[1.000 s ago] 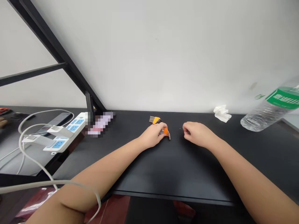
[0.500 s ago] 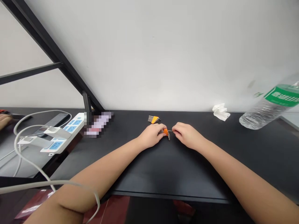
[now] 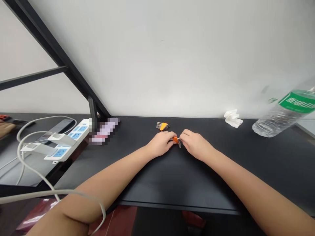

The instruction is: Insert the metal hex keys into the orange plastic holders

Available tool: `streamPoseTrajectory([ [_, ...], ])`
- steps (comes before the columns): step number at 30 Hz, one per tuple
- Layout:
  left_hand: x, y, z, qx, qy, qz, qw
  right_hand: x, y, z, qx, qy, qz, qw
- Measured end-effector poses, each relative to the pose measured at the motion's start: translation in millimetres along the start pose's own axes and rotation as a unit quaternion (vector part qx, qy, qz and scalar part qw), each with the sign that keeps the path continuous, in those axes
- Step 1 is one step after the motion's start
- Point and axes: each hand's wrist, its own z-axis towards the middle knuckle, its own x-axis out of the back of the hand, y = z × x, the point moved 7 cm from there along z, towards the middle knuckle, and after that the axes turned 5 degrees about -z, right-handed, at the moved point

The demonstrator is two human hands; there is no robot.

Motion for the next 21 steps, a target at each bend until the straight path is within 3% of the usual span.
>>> streamPoseTrajectory([
  [7, -3.8, 5, 1, -0.013, -0.005, 0.02, 1.0, 1, -22, 3, 0.007, 0.036, 0.082, 0.996],
  [13, -2.8, 4, -1, -0.018, 0.003, 0.022, 1.0, 7, -31, -1, 0.056, 0.028, 0.053, 0.997],
  [16, -1.0, 0, -2, -0.012, 0.001, 0.008, 1.0, 15, -8, -5, 0.024, 0.015, -0.001, 1.0],
  [18, 0.8, -4, -3, -0.001, 0.003, 0.0, 1.0, 21, 23, -9, -0.045, 0.014, -0.028, 0.998],
  [21, 2.8, -7, -4, -0.008, 0.005, 0.016, 1.0, 17, 70, -17, -0.138, -0.04, -0.044, 0.989],
])
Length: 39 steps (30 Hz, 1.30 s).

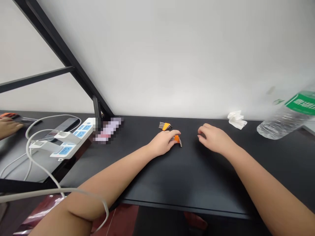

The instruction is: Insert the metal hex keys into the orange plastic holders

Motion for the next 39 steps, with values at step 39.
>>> streamPoseTrajectory([
  [39, -3.4, 2, 2, -0.006, -0.013, -0.028, 1.0, -16, -54, 2, 0.13, -0.019, 0.194, 0.972],
])
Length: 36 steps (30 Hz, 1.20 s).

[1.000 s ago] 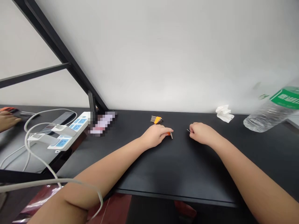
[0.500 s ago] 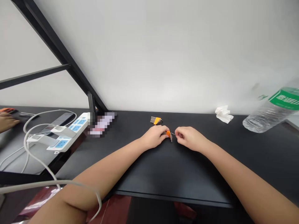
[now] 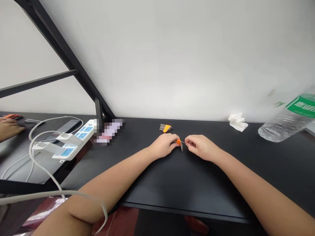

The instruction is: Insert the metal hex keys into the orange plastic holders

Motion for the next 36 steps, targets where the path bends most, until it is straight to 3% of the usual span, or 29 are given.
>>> streamPoseTrajectory([
  [10, -4.9, 9, -1, -0.021, -0.007, 0.009, 1.0, 6, -9, 4, 0.053, 0.021, 0.029, 0.998],
  [16, -8.1, 15, 0, -0.018, 0.01, 0.0, 1.0, -10, -5, 9, -0.05, 0.007, 0.125, 0.991],
  [23, -9.3, 16, 2, 0.033, 0.005, -0.025, 0.999, -14, -21, 5, -0.047, 0.043, 0.009, 0.998],
  [29, -10.1, 13, 3, 0.009, -0.003, 0.003, 1.0, -7, -23, 3, -0.05, 0.061, -0.027, 0.996],
  [34, 9.8, 18, -2, -0.075, -0.001, -0.006, 0.997, -15, -9, 11, -0.024, 0.062, 0.032, 0.997],
  [36, 28.5, 10, -4, -0.085, 0.043, -0.002, 0.995, -19, -2, 13, -0.036, 0.06, 0.049, 0.996],
])
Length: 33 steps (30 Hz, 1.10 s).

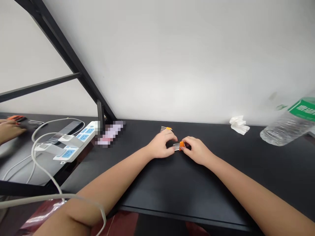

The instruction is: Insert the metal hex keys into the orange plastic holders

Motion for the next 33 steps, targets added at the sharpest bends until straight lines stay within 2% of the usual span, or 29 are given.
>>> streamPoseTrajectory([
  [2, 19.2, -19, -1, 0.044, 0.062, 0.044, 0.996, 0, 7, 1, -0.008, 0.001, 0.008, 1.0],
  [3, 23.3, -28, -1, 0.066, 0.065, 0.071, 0.993, 2, 10, 1, -0.01, 0.006, 0.007, 1.0],
  [5, 23.7, -44, -1, 0.094, 0.046, 0.113, 0.988, 11, 20, 2, -0.012, 0.022, -0.009, 1.0],
  [9, 10.6, -61, -2, 0.145, -0.035, 0.137, 0.979, 33, 57, 3, -0.067, 0.066, -0.069, 0.993],
  [12, 9.4, -63, -3, 0.169, -0.038, 0.143, 0.974, 44, 83, 2, -0.109, 0.085, -0.079, 0.987],
  [15, 11.3, -60, -3, 0.168, -0.026, 0.155, 0.973, 49, 99, 1, -0.15, 0.098, -0.081, 0.981],
  [18, 10.0, -57, -1, 0.153, -0.022, 0.151, 0.976, 50, 101, 0, -0.172, 0.107, -0.072, 0.977],
  [21, 8.6, -55, 0, 0.137, -0.01, 0.102, 0.985, 47, 100, 0, -0.184, 0.102, -0.055, 0.976],
  [26, 8.0, -62, -4, 0.186, 0.013, -0.004, 0.982, 46, 106, 1, -0.192, 0.092, -0.078, 0.974],
  [31, 5.2, -65, -3, 0.189, 0.013, 0.025, 0.982, 45, 116, 1, -0.19, 0.089, -0.107, 0.972],
  [33, 2.0, -64, -3, 0.181, -0.006, 0.044, 0.983, 48, 115, 1, -0.191, 0.101, -0.123, 0.969],
])
